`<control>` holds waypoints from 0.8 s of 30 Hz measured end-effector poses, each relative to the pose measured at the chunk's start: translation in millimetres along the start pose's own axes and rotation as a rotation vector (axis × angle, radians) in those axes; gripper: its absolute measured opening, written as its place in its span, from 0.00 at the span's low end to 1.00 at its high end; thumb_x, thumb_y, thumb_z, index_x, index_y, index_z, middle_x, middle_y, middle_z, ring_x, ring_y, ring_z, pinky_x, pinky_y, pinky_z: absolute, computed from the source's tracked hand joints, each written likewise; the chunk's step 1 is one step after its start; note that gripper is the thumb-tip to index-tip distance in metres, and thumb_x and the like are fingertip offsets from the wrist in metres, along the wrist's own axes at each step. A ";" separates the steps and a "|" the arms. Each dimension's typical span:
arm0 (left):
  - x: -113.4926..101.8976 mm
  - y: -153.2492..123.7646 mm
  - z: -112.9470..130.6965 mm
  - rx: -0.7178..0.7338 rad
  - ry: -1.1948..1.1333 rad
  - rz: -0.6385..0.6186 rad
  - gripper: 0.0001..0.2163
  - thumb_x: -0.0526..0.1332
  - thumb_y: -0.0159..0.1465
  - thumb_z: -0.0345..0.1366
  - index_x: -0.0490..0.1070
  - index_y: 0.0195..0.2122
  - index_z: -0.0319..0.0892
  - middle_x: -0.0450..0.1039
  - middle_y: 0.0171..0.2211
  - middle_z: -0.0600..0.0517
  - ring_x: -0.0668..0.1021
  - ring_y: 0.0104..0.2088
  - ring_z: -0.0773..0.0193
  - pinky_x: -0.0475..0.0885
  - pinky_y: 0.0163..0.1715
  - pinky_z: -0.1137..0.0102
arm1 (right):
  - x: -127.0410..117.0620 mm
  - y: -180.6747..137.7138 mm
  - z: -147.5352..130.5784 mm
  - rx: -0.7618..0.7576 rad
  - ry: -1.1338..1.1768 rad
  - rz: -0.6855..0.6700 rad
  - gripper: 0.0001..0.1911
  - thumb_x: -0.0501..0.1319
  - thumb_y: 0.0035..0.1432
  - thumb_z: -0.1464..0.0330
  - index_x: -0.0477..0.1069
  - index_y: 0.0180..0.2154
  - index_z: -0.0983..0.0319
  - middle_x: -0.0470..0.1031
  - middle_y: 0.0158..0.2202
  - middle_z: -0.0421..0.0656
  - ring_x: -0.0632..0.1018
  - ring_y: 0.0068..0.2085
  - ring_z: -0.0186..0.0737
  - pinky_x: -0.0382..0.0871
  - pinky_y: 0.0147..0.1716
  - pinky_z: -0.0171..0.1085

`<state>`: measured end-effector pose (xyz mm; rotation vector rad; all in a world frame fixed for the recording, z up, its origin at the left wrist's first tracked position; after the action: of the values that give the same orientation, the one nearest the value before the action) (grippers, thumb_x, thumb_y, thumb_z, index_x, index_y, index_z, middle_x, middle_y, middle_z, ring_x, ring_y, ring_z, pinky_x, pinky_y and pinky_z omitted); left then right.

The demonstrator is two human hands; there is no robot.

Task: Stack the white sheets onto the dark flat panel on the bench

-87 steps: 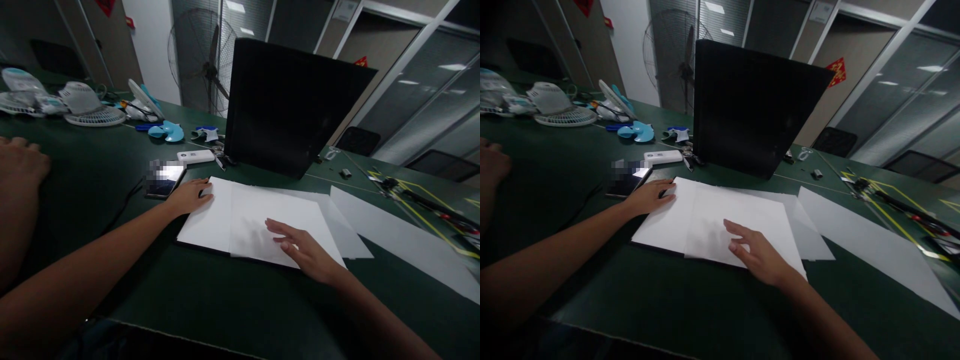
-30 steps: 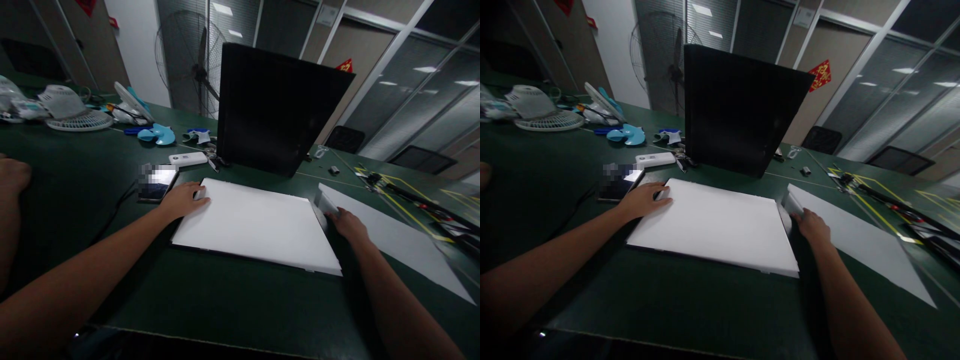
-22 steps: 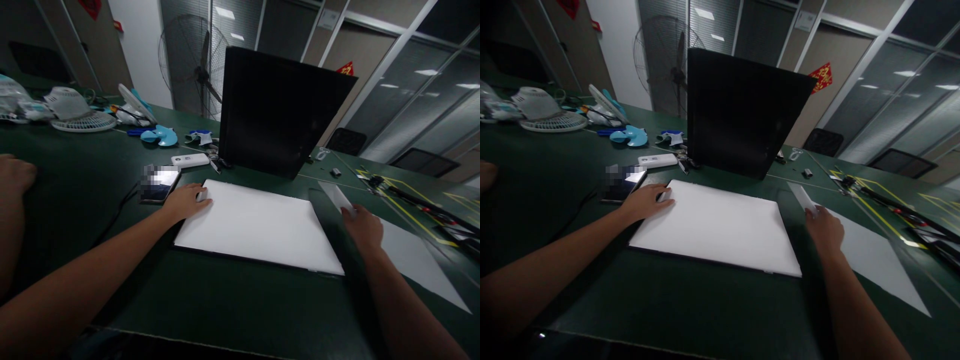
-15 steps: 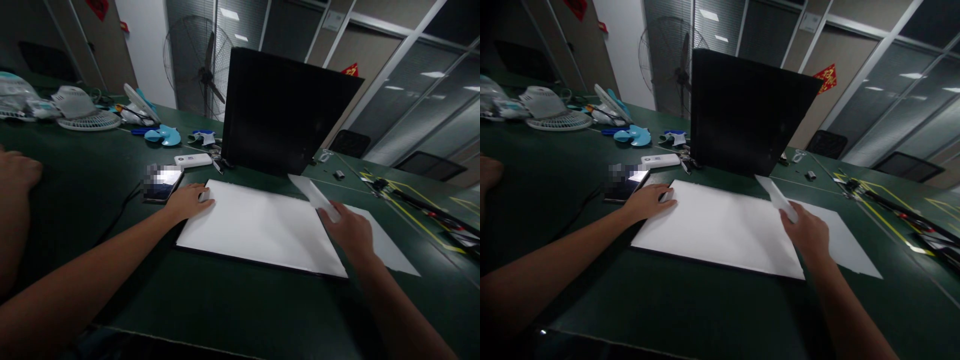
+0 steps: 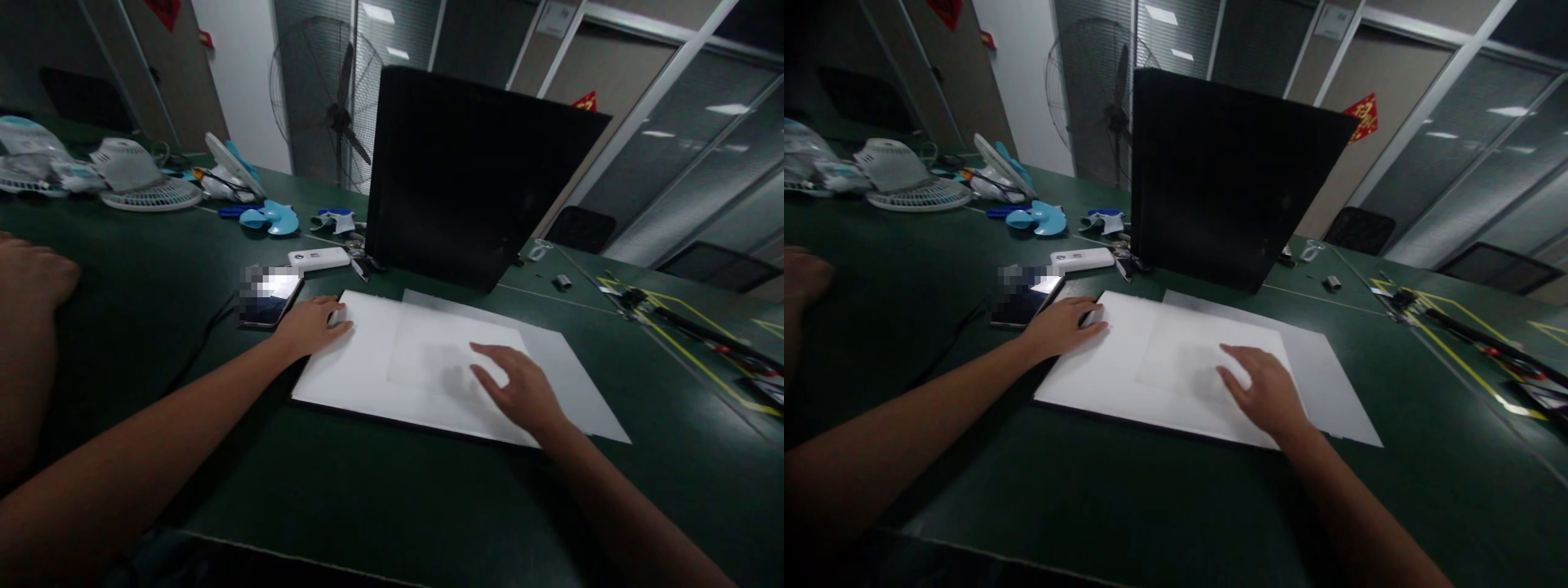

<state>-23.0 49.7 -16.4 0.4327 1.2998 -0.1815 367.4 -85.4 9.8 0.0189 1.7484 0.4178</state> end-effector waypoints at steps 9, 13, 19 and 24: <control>6.1 2.0 -5.5 0.022 -0.086 -0.019 0.32 0.52 0.70 0.55 0.69 0.67 0.38 0.63 0.72 0.40 0.69 0.70 0.44 0.61 0.70 0.52 | 13.2 -12.2 189.0 0.573 -0.278 -0.134 0.44 0.45 0.70 0.44 0.66 0.68 0.71 0.68 0.68 0.62 0.68 0.69 0.62 0.63 0.67 0.57; 5.7 1.8 -6.5 0.027 -0.117 0.006 0.30 0.52 0.70 0.55 0.72 0.65 0.41 0.65 0.71 0.42 0.69 0.69 0.44 0.62 0.70 0.51 | 18.3 -9.8 175.8 0.481 -0.257 -0.190 0.44 0.42 0.70 0.41 0.69 0.67 0.65 0.69 0.68 0.58 0.70 0.68 0.59 0.62 0.68 0.55; 2.5 0.7 -4.2 0.034 -0.134 -0.001 0.32 0.48 0.71 0.57 0.72 0.65 0.41 0.67 0.70 0.42 0.69 0.69 0.46 0.62 0.69 0.52 | 22.4 -4.1 117.8 0.378 -0.290 -0.209 0.48 0.41 0.68 0.37 0.65 0.71 0.62 0.66 0.70 0.56 0.72 0.67 0.62 0.66 0.65 0.59; 2.6 1.3 -3.6 0.046 -0.152 0.005 0.31 0.51 0.71 0.58 0.73 0.64 0.43 0.66 0.70 0.43 0.69 0.70 0.45 0.62 0.70 0.51 | 28.8 -2.7 93.5 0.298 -0.301 -0.166 0.44 0.42 0.69 0.38 0.65 0.71 0.58 0.65 0.71 0.55 0.68 0.69 0.63 0.66 0.63 0.64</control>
<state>-25.0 52.6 -19.4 0.4528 1.1468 -0.2368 450.4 -56.2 -33.0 0.1418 1.4865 0.0265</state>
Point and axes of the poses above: each hand's wrist, its own y-axis towards the middle knuckle, its own x-axis out of the palm, z = x × y, the point moved 3 cm from there along y, towards the middle knuckle
